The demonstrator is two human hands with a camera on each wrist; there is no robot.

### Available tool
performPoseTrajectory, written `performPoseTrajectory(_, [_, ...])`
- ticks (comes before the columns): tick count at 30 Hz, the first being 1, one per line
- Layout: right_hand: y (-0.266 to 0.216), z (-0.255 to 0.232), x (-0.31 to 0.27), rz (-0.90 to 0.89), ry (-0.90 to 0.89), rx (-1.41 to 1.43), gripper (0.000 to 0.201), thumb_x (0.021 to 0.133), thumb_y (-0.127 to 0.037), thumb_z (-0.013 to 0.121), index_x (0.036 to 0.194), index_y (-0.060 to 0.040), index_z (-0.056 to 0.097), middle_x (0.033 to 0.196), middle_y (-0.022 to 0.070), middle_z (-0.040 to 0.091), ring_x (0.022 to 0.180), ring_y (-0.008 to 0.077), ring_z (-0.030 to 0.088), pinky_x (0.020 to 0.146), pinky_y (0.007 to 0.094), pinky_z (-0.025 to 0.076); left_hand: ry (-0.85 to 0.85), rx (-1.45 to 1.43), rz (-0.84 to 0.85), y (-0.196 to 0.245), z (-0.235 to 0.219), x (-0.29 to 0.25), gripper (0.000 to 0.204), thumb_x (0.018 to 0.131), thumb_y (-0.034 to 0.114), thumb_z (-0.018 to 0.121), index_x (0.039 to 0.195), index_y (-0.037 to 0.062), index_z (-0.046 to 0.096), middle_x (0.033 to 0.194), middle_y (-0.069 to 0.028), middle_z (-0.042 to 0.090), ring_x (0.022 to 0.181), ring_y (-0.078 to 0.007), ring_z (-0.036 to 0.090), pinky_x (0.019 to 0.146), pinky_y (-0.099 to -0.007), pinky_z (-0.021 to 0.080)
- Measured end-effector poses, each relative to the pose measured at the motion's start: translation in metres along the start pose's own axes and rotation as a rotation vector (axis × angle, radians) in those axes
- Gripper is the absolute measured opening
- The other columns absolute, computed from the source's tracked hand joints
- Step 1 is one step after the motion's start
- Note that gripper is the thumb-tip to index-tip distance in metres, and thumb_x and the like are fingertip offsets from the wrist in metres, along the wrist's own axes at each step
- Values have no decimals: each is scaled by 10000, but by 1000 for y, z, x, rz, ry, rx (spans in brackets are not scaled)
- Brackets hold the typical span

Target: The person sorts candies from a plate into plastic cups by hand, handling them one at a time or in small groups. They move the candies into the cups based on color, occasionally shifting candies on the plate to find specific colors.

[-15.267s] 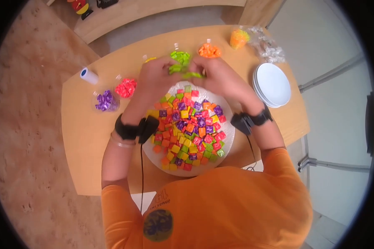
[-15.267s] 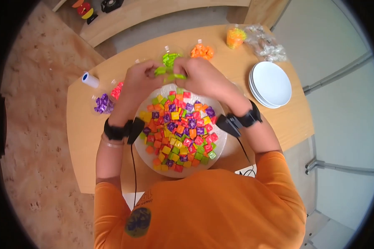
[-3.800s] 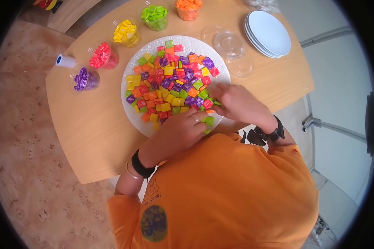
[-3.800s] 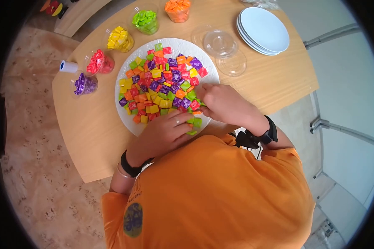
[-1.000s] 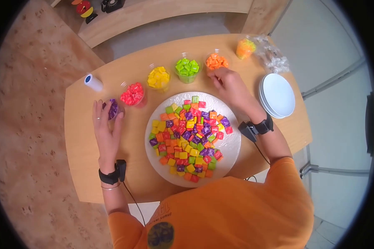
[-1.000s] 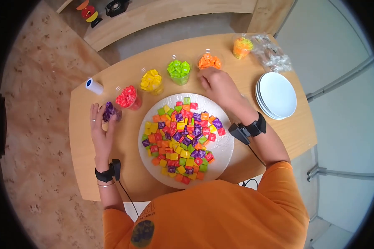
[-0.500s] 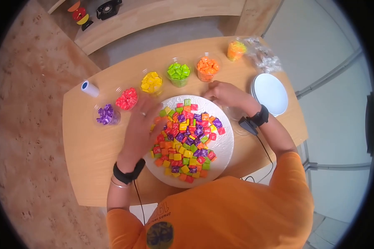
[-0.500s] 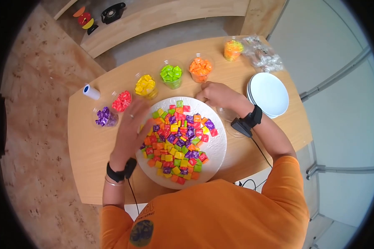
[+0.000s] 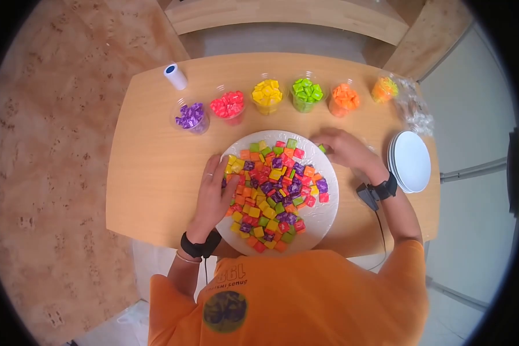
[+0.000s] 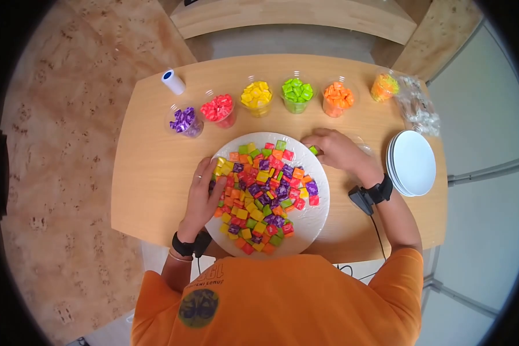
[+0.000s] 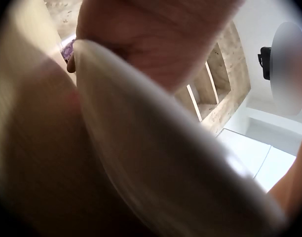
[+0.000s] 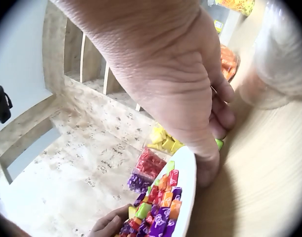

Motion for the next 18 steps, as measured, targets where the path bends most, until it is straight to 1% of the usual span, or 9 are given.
performPoseTrajectory(5, [5,8,1,49,-4,-24,196,826,-95,699,1013,-45,667,922,162,649,854,375,641,776,439,533,65,59,19,-9,-26,1,461,978,146,668,1369,-65,547,1472,-318,471,1394,-476,439,1142,-484,389])
performPoseTrajectory(7, [2,0,1,92,-7,-123,181,799,-120,731,921,-31,631,913,157,660,886,383,660,776,462,529,176,142,55,-12,-48,16,466,980,128,652,1392,-53,534,1486,-320,454,1417,-475,408,1166,-478,360])
performPoseTrajectory(8, [-3,-4,1,95,-10,-125,181,799,-120,731,921,-31,631,913,157,660,886,383,660,776,462,529,175,138,53,-16,-56,30,466,980,128,652,1392,-53,534,1486,-320,454,1417,-475,408,1166,-478,360])
performPoseTrajectory(11, [-22,-30,1,169,77,-367,199,794,-153,747,914,-41,634,893,152,666,864,377,661,767,455,532,201,230,187,-11,-73,71,509,1021,213,617,1475,19,494,1542,-256,437,1486,-420,341,1204,-494,287])
performPoseTrajectory(13, [-46,-55,-4,165,280,-342,207,792,-155,755,925,-41,645,898,153,665,850,370,661,759,464,536,82,510,231,-11,-66,92,548,1041,330,571,1494,37,479,1565,-212,427,1512,-401,292,1204,-574,241])
performPoseTrajectory(14, [-59,-59,-6,170,280,-346,207,792,-155,755,925,-41,645,898,153,665,850,370,661,759,464,536,81,506,234,-14,-67,98,548,1041,330,571,1494,37,479,1565,-212,427,1512,-401,292,1204,-574,241])
performPoseTrajectory(16, [-83,-53,-14,127,187,-205,234,805,-161,760,957,-26,644,879,163,660,833,372,658,779,471,535,-70,634,115,-30,-61,111,578,1049,425,521,1497,61,486,1576,-191,421,1517,-386,285,1187,-631,216])
performPoseTrajectory(17, [-85,-46,-22,139,191,-209,234,805,-161,760,957,-26,644,879,163,660,833,372,658,779,471,535,-73,628,126,-35,-61,113,578,1049,425,521,1497,61,486,1576,-191,421,1517,-386,285,1187,-631,216])
performPoseTrajectory(18, [-89,-28,-29,70,127,-160,284,804,-179,781,1010,-30,655,903,156,652,851,370,648,785,456,530,-46,668,104,-45,-64,115,571,1049,431,518,1495,76,493,1581,-191,415,1515,-384,288,1185,-635,214])
Point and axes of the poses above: each hand's wrist, its own x-axis towards the middle knuckle, its own z-axis out of the palm, y = z × x, the point moved 7 cm from there along x, towards the middle knuckle
